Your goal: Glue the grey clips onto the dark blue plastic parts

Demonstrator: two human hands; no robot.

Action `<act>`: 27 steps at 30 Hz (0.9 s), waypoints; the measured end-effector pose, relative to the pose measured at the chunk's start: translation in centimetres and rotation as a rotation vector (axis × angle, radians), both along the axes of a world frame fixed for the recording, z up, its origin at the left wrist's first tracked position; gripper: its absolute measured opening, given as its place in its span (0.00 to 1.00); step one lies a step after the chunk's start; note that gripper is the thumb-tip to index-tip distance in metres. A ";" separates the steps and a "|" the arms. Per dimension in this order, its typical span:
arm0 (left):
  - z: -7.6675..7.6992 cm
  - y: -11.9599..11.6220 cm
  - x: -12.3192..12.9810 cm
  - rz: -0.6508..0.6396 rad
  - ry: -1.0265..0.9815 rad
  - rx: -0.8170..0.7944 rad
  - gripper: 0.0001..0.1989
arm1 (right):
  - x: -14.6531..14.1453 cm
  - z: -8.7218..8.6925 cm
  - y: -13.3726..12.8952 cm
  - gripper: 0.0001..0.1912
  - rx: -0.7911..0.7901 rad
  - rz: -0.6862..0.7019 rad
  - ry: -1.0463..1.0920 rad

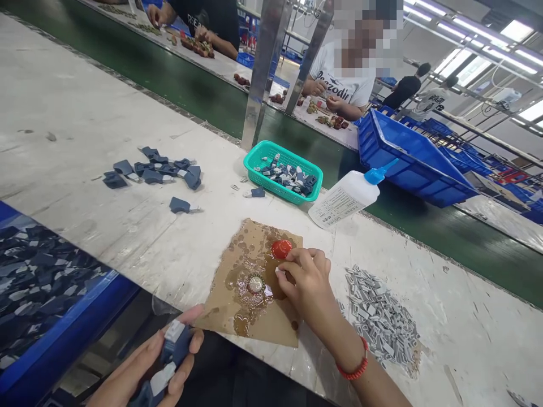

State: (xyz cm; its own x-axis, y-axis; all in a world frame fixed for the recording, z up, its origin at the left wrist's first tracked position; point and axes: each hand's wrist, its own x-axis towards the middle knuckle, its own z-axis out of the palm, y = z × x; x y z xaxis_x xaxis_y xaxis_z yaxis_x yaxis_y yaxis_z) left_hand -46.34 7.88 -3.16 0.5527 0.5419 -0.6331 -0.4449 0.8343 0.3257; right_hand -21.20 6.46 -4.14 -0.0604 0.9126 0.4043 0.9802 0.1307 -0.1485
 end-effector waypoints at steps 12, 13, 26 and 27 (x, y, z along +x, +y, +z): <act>0.0 0.0 0.4 -0.013 -0.035 -0.015 0.15 | 0.0 1.1 -0.1 0.04 0.036 0.016 -0.011; 0.1 -0.1 0.5 -0.017 -0.021 -0.015 0.14 | 0.0 1.3 -0.2 0.03 0.060 0.010 -0.010; -0.7 -0.5 1.5 -0.010 -0.001 0.192 0.15 | -0.4 0.4 -0.8 0.07 0.123 -0.041 0.052; -0.7 -0.6 1.5 -0.001 0.040 0.224 0.15 | -0.6 0.5 -0.9 0.09 0.113 -0.037 0.057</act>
State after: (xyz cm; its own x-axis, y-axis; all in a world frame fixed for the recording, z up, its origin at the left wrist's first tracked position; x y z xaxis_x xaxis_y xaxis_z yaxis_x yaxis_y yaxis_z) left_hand -44.81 7.28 -3.86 0.5305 0.6708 -0.5183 -0.4272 0.7396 0.5201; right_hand -21.82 5.60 -3.66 -0.0011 0.8622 0.5065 0.9751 0.1133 -0.1907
